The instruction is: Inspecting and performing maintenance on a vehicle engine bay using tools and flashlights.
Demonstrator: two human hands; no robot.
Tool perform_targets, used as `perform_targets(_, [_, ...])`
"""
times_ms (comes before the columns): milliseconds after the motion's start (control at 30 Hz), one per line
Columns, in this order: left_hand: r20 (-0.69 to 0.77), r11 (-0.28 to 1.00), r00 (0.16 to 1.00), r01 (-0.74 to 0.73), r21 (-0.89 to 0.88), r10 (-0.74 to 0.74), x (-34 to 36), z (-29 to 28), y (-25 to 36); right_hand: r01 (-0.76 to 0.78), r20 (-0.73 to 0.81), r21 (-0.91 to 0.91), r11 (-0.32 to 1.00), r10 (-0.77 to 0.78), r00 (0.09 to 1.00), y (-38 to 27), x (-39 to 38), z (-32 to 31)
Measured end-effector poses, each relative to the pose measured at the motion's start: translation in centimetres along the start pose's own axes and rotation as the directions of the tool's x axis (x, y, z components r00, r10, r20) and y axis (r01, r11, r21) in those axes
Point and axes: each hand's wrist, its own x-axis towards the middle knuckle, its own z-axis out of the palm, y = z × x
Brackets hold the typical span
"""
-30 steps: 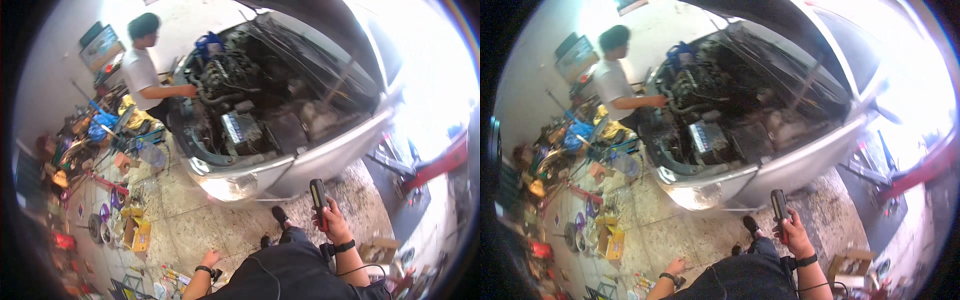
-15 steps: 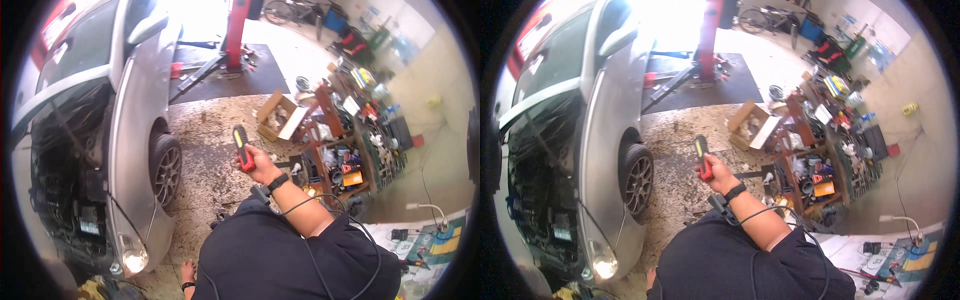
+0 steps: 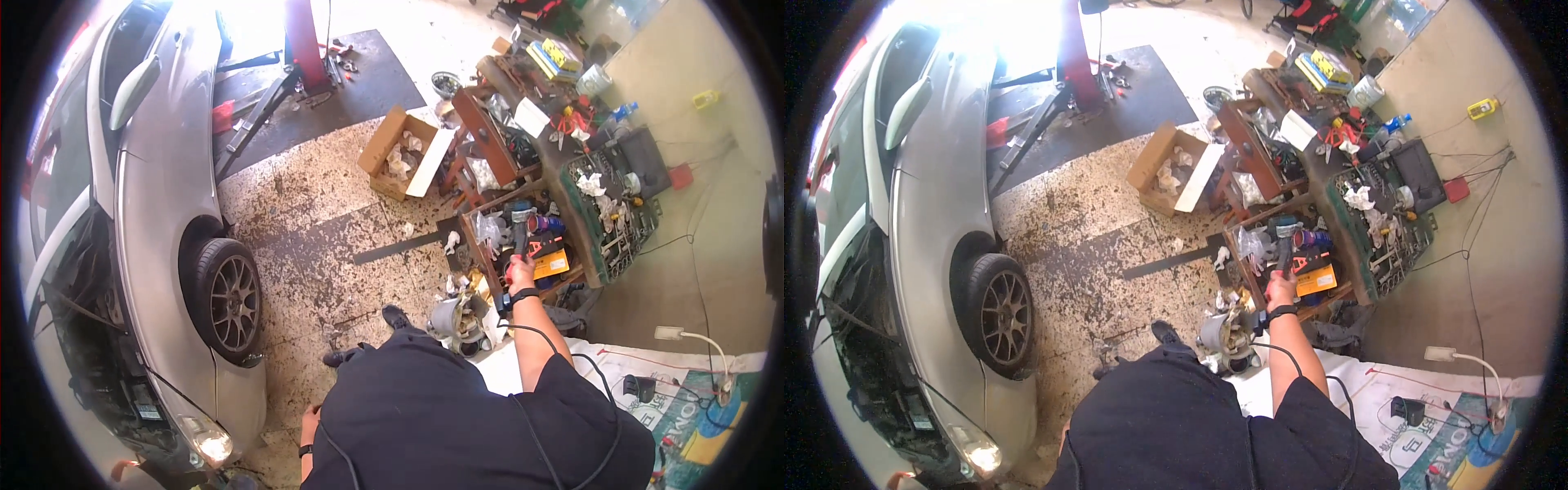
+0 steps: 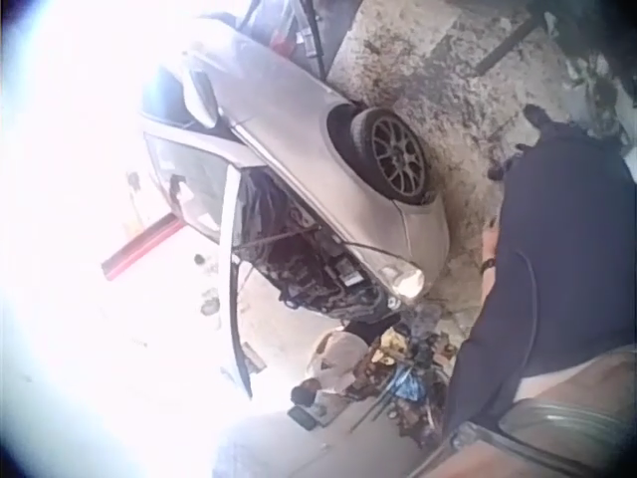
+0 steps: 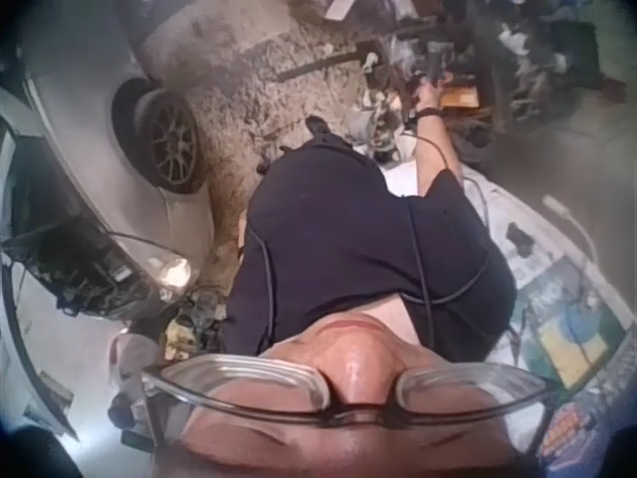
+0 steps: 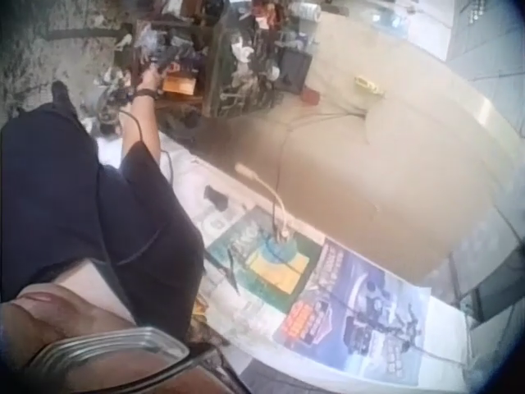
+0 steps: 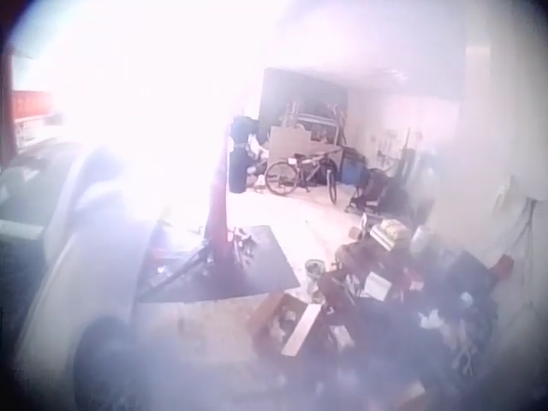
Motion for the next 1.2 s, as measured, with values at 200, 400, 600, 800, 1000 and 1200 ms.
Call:
perform_targets(200, [0.078,0.984,0.994,-0.084,0.16,0.072,-4.2,0.8,11.0,-0.009,-0.074,-0.017,1.0,0.007,0.997,-1.9,4.4,0.9])
perform_targets(400, [-0.255,0.998,0.967,0.0,-0.056,-0.015,-8.6,-2.5,6.5,-0.197,0.183,-0.304,0.932,0.26,0.948,2.7,3.1,7.6])
perform_targets(600, [-0.255,0.988,0.955,0.132,-0.085,-0.149,-11.9,0.7,-0.3,0.05,0.432,-0.497,0.866,0.197,0.88,12.1,1.8,9.9])
perform_targets(800, [-0.259,0.894,0.917,0.18,-0.411,-0.303,-18.0,9.0,-19.8,0.567,0.837,-0.536,0.626,0.303,0.456,14.5,-14.7,19.5])
perform_targets(1000, [-0.105,0.388,0.752,0.21,-0.897,-0.65,-24.0,9.5,-29.0,0.736,0.959,-0.279,0.617,0.213,0.185,13.6,-38.3,29.1])
perform_targets(1200, [-0.073,0.093,0.73,-0.014,-0.996,-0.679,-27.5,8.9,-36.3,0.691,0.988,0.048,0.721,0.07,-0.141,7.4,-64.6,34.2])
